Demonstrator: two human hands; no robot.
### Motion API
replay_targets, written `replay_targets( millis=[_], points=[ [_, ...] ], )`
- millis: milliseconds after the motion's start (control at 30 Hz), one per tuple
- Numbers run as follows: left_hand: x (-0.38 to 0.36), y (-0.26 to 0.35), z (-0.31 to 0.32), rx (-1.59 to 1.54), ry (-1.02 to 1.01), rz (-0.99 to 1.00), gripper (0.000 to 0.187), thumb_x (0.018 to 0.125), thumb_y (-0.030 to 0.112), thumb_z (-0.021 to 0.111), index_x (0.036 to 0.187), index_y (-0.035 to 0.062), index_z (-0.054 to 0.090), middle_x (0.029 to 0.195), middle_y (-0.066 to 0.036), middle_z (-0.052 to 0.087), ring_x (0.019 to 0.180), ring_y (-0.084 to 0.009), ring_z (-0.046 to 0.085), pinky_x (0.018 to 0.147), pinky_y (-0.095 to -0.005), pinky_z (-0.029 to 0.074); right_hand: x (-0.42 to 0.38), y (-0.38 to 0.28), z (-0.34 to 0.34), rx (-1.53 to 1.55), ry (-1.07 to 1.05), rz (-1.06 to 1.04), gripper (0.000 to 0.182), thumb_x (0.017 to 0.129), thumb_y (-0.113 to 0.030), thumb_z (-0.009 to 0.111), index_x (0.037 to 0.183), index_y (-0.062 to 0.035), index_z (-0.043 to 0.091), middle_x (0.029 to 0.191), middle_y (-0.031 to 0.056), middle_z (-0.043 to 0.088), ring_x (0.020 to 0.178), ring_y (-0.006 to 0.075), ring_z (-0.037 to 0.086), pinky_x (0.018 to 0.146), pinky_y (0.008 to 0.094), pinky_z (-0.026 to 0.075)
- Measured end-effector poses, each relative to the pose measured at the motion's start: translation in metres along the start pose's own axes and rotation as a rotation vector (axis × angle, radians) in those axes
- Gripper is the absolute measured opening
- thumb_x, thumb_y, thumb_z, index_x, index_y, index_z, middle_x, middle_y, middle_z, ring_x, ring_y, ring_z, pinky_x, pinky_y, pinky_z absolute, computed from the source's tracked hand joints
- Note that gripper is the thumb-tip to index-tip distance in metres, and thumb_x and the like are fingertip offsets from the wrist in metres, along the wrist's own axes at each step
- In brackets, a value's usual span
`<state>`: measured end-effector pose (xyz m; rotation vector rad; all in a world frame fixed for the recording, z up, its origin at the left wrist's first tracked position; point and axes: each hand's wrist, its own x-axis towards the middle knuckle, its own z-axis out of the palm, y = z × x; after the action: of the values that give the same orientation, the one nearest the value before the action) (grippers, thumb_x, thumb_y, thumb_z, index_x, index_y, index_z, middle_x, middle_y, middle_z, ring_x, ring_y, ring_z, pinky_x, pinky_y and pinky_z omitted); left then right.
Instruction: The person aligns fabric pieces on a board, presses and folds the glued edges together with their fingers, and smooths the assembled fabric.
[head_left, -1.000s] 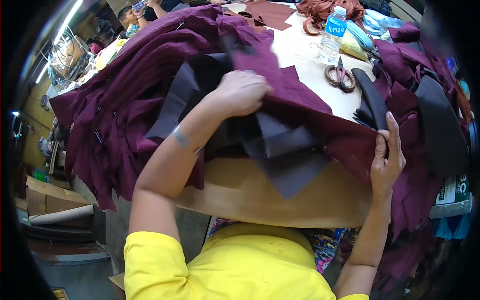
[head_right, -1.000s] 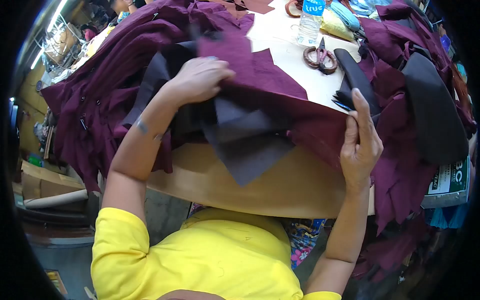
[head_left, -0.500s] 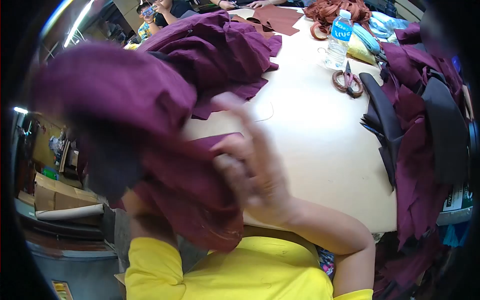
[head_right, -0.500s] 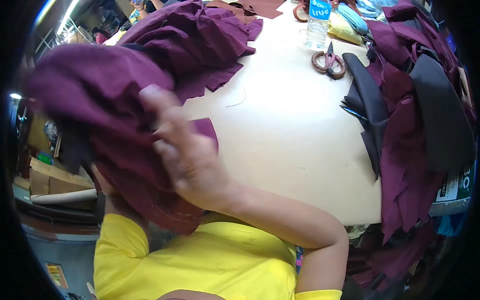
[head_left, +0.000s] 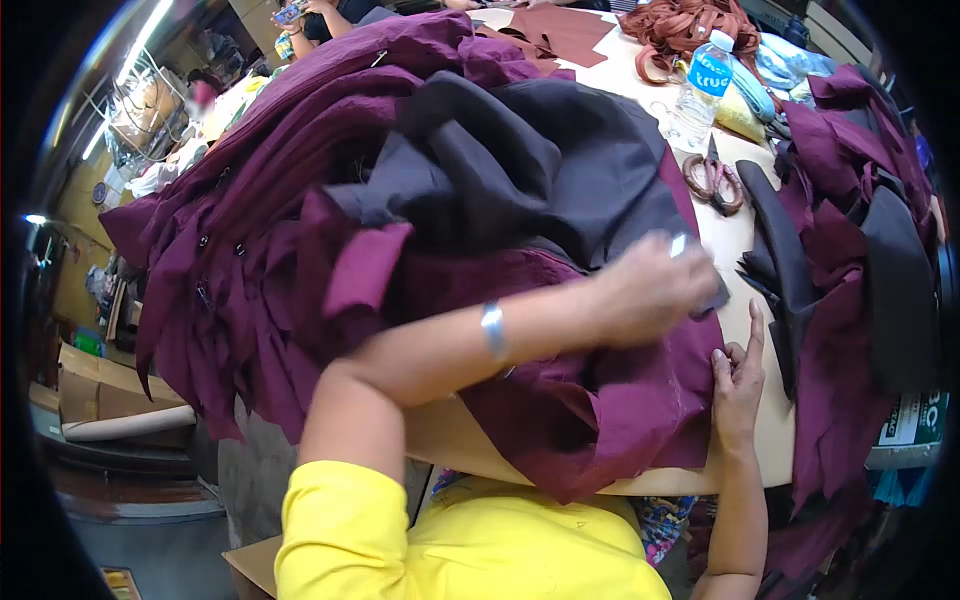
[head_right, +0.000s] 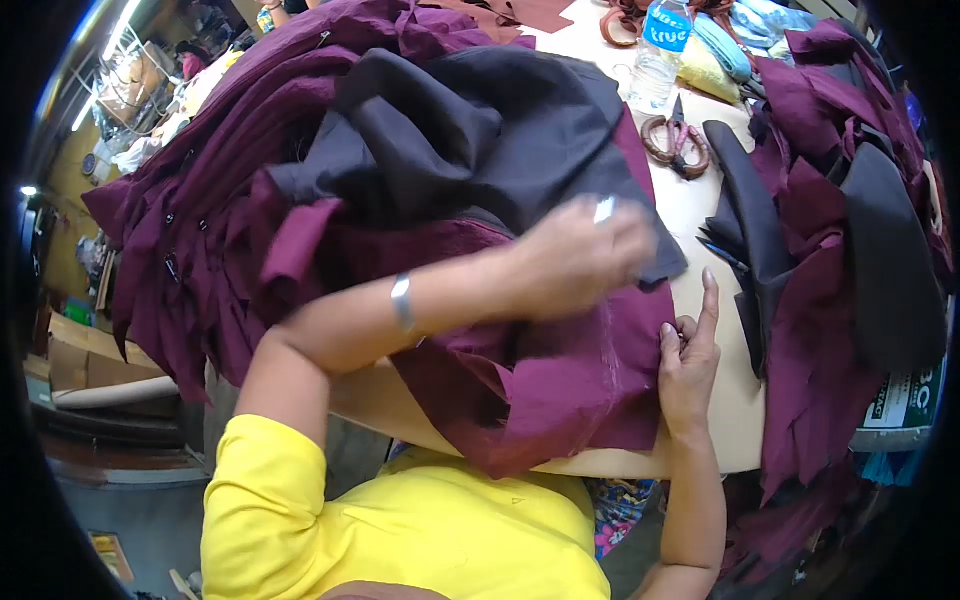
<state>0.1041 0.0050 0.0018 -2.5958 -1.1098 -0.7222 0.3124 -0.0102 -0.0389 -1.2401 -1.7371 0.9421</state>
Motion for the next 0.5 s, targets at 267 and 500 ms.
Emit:
replay_targets(
  millis=[267, 500],
  points=[
    [-0.094, 0.037, -0.006, -0.174, -0.138, -0.197, 0.031, 0.078, 0.020, 0.061, 0.106, 0.0097, 0.054, 0.101, -0.008, 0.049, 0.092, -0.0222, 0.052, 0.081, -0.0360, 0.045, 0.063, 0.014, 0.037, -0.263, -0.081, -0.317, 0.077, 0.079, 0.004, 0.052, 0.145, -0.0152, 0.017, 0.083, 0.0250, 0.059, 0.071, 0.0356, 0.060, 0.070, 0.0426, 0.045],
    [-0.093, -0.016, -0.016, -0.078, -0.256, -0.020, 0.027, 0.078, 0.009, 0.048, 0.105, 0.0097, 0.053, 0.091, -0.009, 0.046, 0.082, -0.0231, 0.054, 0.073, -0.0318, 0.048, 0.076, 0.008, 0.053, -0.534, -0.054, -0.291, 0.079, 0.080, 0.002, 0.054, 0.145, -0.0181, 0.014, 0.079, 0.0266, 0.061, 0.071, 0.0426, 0.060, 0.066, 0.0508, 0.045]
  ],
)
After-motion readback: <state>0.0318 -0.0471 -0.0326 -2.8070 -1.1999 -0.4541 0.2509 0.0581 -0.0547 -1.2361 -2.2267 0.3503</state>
